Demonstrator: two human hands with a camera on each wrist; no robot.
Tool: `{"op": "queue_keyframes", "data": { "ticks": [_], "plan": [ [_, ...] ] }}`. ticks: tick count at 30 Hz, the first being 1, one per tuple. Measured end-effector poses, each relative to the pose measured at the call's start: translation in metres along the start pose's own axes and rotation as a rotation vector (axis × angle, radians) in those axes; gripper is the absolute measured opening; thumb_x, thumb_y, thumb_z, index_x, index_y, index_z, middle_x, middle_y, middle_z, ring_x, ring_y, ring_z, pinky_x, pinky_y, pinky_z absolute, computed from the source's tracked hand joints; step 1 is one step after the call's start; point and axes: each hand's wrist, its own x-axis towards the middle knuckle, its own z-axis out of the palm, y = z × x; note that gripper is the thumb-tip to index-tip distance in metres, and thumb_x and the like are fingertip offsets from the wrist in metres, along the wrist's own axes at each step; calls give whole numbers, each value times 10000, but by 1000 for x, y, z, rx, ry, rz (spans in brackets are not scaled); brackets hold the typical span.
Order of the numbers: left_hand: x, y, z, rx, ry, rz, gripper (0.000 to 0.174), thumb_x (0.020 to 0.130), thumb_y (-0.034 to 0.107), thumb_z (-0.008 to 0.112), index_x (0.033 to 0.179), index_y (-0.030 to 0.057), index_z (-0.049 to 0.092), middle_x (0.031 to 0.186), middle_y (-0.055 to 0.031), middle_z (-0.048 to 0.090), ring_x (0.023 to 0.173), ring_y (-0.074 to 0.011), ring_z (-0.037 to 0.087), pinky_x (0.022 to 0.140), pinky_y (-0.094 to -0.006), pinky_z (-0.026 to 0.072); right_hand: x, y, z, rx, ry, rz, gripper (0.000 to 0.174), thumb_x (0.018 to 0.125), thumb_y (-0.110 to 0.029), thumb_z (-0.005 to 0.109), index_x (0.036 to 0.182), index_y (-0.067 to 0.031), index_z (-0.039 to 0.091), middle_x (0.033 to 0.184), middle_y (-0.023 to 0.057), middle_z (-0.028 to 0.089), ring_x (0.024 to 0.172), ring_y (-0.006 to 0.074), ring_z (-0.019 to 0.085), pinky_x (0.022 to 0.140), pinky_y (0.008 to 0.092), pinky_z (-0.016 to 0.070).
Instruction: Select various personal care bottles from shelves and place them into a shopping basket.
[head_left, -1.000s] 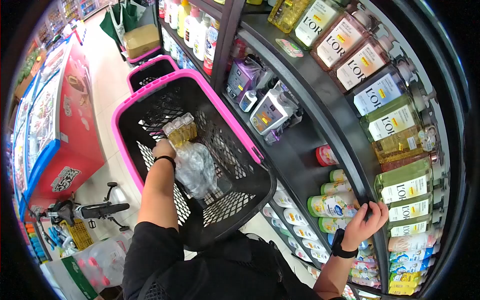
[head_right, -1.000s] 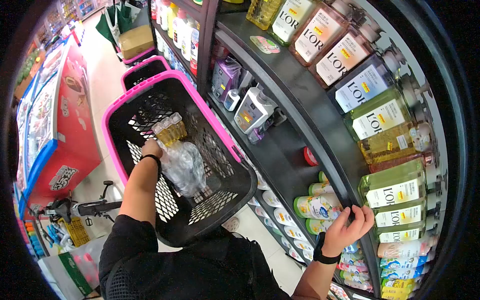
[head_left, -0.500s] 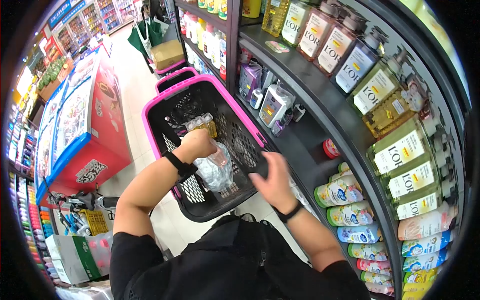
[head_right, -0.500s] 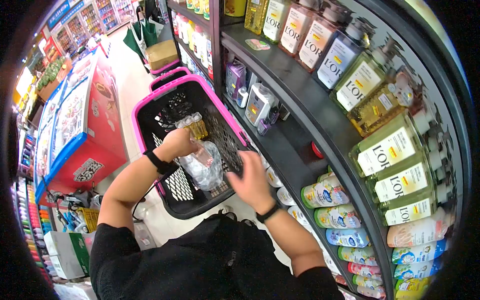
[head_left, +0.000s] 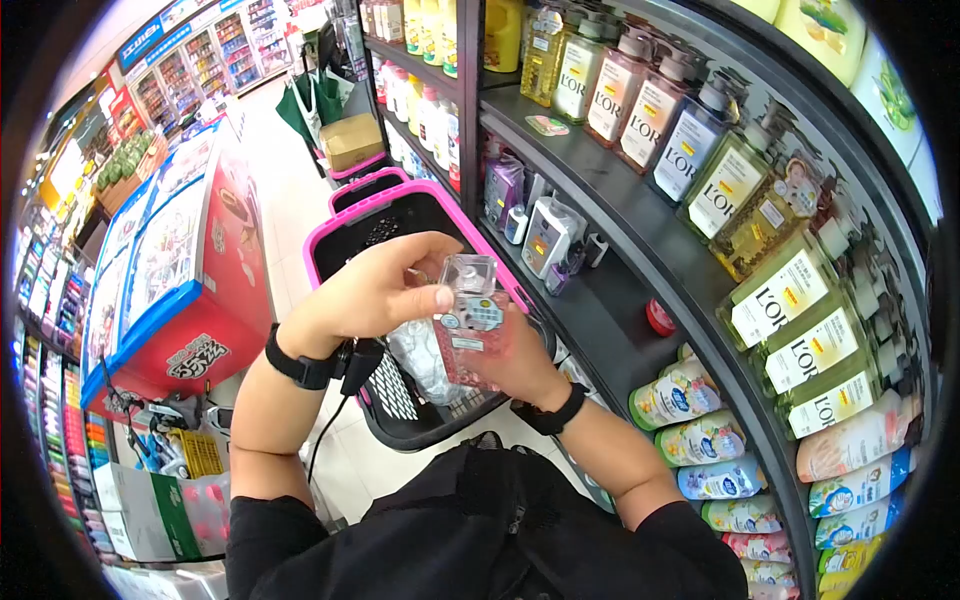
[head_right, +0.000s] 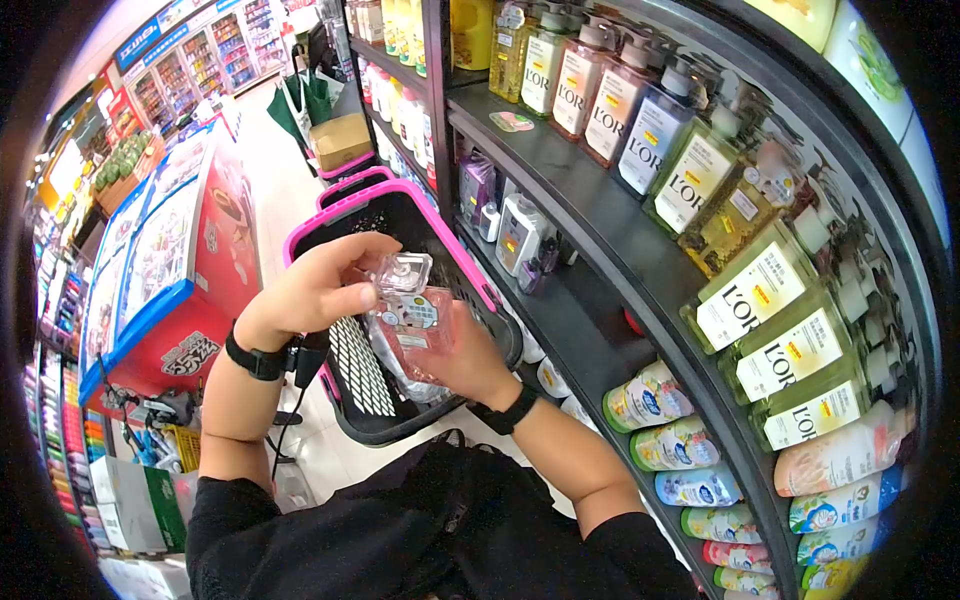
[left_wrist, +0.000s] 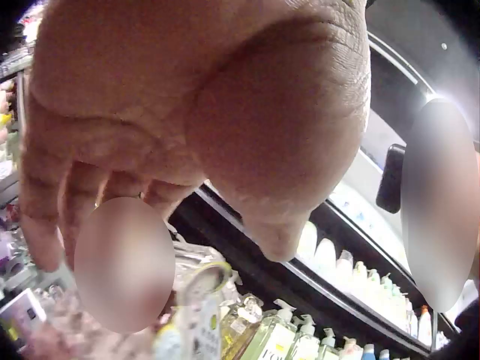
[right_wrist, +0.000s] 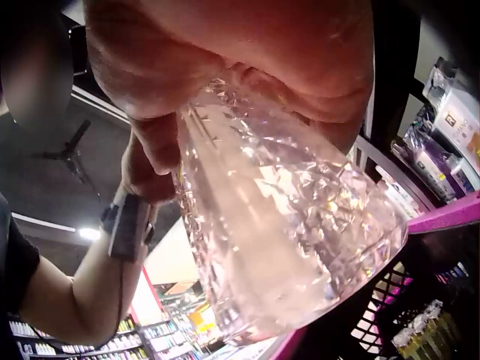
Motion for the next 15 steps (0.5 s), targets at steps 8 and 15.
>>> {"op": "queue_keyframes", "data": {
  "ticks": [8, 15],
  "plan": [
    [11, 17, 33, -331, 15, 236, 592, 870, 91, 776, 1370, -56, 496, 1159, -96, 640, 1056, -154, 632, 921, -308, 529, -29, -40, -8, 269, -42, -65, 866, 839, 76, 721, 1528, -94, 224, 1406, 101, 498, 1267, 243, 566, 1052, 420, 503],
    [30, 18, 47, -380, -78, 195, 539, 872, 53, 748, 1345, -71, 523, 1157, -102, 652, 980, -146, 644, 776, -295, 567, -53, -53, -17, 356, 31, -58, 861, 830, 70, 717, 1531, -62, 235, 1422, 78, 486, 1310, 205, 515, 1087, 399, 440]
  ]
}}
